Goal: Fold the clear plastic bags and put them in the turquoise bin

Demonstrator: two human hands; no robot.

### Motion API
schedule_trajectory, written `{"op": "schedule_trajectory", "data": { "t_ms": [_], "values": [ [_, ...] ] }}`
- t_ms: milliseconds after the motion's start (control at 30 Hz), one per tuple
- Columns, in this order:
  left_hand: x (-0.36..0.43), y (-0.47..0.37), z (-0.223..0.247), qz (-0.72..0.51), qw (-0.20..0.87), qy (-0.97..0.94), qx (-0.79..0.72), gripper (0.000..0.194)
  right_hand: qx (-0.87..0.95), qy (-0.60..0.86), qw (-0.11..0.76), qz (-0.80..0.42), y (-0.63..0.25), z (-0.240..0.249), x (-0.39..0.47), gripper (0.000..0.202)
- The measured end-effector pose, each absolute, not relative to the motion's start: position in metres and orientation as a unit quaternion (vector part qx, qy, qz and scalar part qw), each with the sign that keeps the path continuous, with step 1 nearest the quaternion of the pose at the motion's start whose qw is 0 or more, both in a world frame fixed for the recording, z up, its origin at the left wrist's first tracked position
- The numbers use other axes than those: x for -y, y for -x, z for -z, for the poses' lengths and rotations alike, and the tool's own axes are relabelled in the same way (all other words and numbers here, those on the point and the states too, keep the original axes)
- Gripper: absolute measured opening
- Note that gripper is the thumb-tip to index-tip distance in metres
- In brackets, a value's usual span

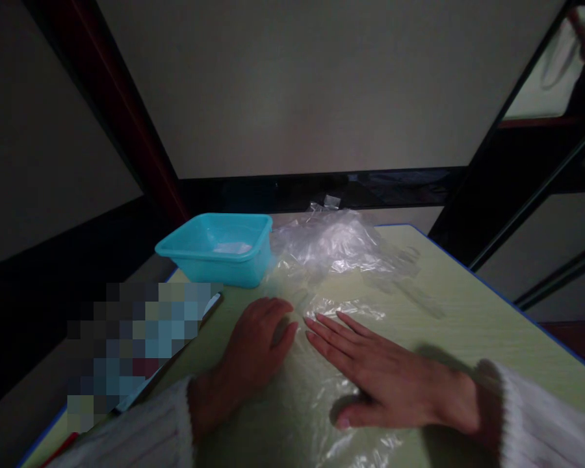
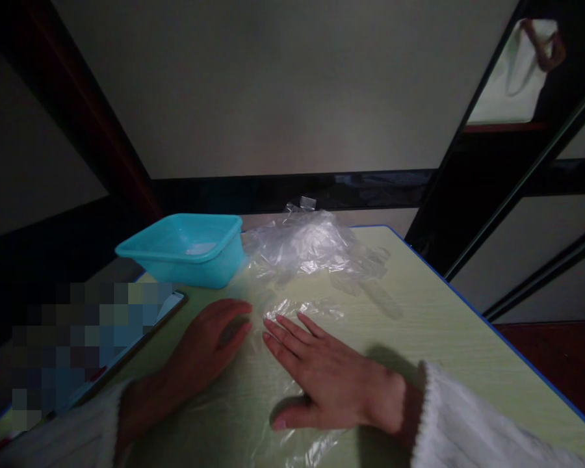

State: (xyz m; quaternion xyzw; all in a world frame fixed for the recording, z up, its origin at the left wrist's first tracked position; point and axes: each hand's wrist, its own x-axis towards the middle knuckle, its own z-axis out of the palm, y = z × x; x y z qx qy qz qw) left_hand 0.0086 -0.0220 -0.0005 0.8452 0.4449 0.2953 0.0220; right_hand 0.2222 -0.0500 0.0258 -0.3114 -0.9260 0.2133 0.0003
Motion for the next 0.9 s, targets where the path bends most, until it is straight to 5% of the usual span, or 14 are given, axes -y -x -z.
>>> {"op": "schedule_trajectory", "data": {
  "t_ms": [233,500,900],
  "values": [
    [0.015,-0.005,0.005,-0.185,0.027,-0.889,-0.419,0.038,0.934,0.323,-0.010,-0.151,-0.224,-0.035,0.050,0.082],
    [0.018,-0.011,0.003,-0.174,0.018,-0.884,-0.433,0.040,0.910,0.394,0.124,-0.041,-0.216,-0.023,0.039,0.066],
    [0.017,-0.012,0.009,-0.074,0.034,-0.898,-0.432,0.053,0.907,0.410,0.036,-0.087,-0.208,-0.007,0.028,0.077]
  ]
}}
